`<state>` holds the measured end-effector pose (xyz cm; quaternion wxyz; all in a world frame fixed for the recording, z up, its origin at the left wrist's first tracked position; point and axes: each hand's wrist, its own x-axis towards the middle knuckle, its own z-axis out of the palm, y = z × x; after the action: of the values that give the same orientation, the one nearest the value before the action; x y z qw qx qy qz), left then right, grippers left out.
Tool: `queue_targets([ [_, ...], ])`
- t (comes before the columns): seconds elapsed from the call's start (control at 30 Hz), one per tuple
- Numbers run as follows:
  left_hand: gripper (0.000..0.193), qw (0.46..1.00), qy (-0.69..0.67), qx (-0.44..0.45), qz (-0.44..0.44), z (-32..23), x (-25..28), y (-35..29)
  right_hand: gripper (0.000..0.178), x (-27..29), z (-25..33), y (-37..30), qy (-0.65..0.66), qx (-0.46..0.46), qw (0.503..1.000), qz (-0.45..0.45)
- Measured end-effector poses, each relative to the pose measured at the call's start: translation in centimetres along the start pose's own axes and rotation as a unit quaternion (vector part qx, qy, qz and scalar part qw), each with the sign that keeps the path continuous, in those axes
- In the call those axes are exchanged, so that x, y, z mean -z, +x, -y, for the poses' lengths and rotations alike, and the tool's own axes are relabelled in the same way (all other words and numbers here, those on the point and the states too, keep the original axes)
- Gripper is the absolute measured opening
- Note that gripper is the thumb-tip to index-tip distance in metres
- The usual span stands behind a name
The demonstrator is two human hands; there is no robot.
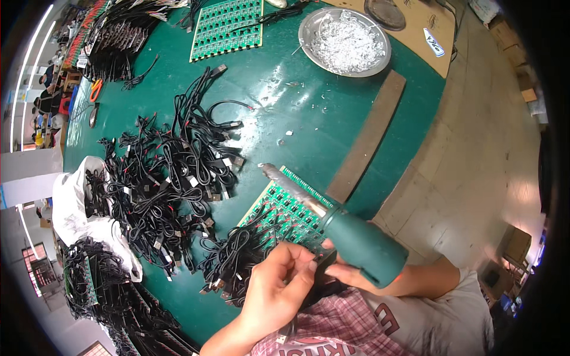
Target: The person solders wires from USB cables onto a circuit board using a soldering gun.
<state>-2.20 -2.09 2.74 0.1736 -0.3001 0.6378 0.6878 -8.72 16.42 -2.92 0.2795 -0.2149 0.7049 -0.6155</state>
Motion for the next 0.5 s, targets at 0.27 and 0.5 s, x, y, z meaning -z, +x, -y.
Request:
queue_targets([
  [0.27,0.011,0.99,0.14,-0.021,0.0,0.2,-0.2,-0.6,0.03,0.5,0.8,0.6,-0.131,0.015,0.99,0.045],
  [0.5,0.007,0.982,-0.036,-0.001,0.186,-0.1,1.8,0.0,0.029,1.6,2.3,1.3,0.422,-0.249,0.862,0.131],
])
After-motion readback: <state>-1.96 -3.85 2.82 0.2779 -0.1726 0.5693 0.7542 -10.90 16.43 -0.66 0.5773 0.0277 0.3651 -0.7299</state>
